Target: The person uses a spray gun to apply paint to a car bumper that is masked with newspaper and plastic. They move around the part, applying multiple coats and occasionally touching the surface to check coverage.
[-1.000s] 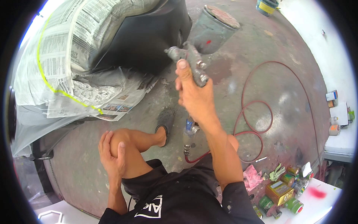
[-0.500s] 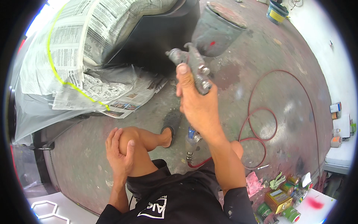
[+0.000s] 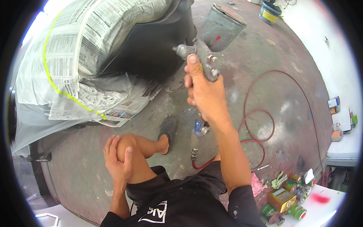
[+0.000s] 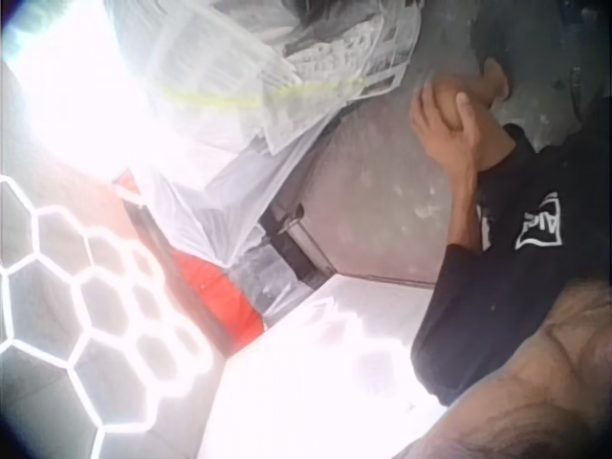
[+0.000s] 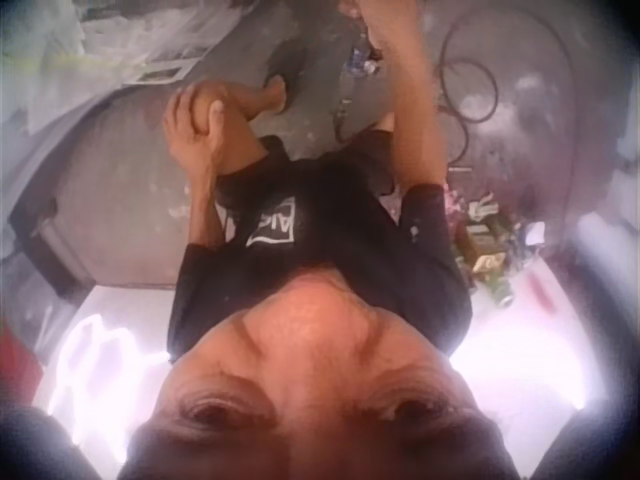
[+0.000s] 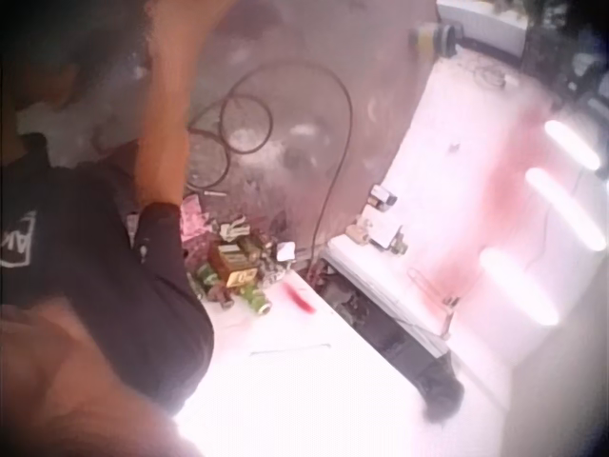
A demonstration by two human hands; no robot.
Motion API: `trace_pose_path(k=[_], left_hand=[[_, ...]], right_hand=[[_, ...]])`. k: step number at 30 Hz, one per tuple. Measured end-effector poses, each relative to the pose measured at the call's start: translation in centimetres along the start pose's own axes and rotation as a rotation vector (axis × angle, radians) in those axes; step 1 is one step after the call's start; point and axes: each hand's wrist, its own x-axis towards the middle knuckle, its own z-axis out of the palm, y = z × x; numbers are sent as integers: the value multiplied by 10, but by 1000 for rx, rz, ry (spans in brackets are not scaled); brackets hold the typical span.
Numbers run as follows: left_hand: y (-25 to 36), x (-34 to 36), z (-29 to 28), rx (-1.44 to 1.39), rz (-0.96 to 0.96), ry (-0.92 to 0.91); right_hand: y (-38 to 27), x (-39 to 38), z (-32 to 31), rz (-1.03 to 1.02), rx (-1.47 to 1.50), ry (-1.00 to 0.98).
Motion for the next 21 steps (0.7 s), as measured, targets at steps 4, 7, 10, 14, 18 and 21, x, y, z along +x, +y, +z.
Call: trace_pose_path(k=[4,7,10,14,18,21], left_hand=[[-1,1,1,1,10,1],[-5,0,0,12,15,7],[-4,1,-1,6,7,5],[-2,2,-1,16,10,-6],[0,3,0,28,13,-4],[3,3,1,17,2,-5]], right_hand=[[-6,19,-17,-67,-28,125],[-10,19,-13,-102,-44,181],[-15,9,-4,-73,-53,143],[-22,-11,20,1,-48,20],[-20,-28,38,-2,-87,-145],[-33,-38,42,35,-53,-238]])
